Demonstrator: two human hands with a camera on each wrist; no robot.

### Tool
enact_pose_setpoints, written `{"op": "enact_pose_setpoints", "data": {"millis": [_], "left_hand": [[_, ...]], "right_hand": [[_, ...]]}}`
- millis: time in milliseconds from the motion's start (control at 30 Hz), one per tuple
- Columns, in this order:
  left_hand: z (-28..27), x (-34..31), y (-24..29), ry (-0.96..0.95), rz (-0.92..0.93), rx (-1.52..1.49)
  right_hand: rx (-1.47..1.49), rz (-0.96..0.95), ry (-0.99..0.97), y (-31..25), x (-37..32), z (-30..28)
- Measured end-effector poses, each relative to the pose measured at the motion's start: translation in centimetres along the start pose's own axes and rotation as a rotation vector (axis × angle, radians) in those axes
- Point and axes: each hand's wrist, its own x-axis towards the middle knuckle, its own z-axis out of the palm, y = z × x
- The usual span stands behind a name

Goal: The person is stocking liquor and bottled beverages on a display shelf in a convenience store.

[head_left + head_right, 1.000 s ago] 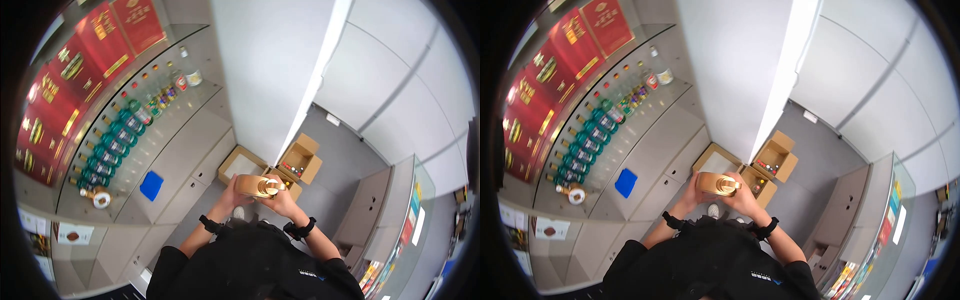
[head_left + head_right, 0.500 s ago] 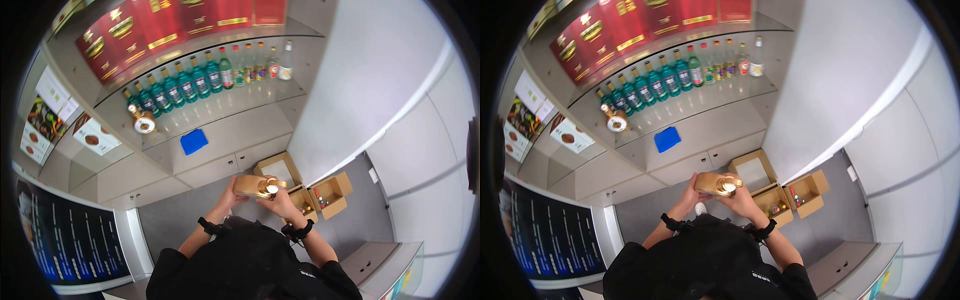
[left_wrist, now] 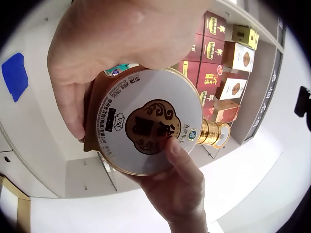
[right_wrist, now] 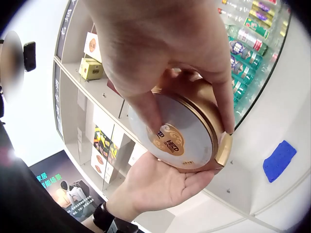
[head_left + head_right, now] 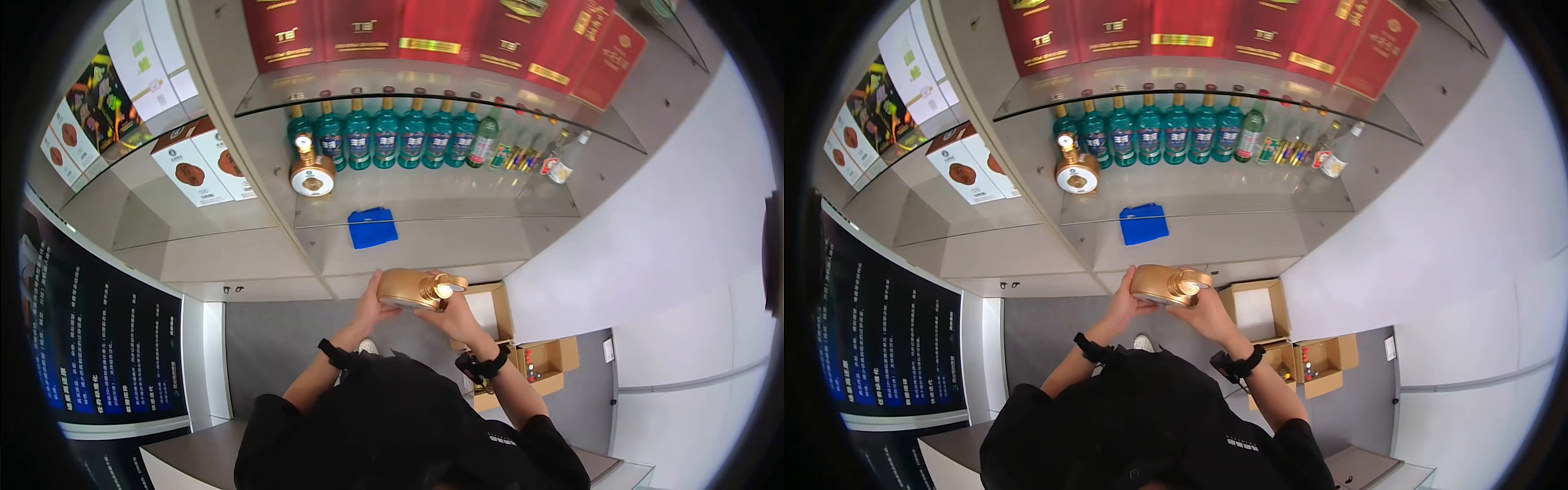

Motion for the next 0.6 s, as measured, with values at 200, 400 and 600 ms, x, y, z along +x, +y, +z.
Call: {"op": "enact_pose_setpoints", "data": {"millis": [200, 400, 600], "left_hand": [[-4.3, 0.6, 3.5, -0.003, 0.023, -0.049], [-6.6, 1.9, 5.4, 0.009, 0.028, -0.099], [-7.4, 3.8, 8.0, -0.007, 0.091, -0.138]], "right_hand": [[-0.047, -0.026, -0.052, -1.5, 6.0, 2.6], [-0.086, 0.030, -0.095, -0.6, 10.3, 3.2], [-0.229, -0.014, -0.149, -1.5, 15.6, 1.7]]}}
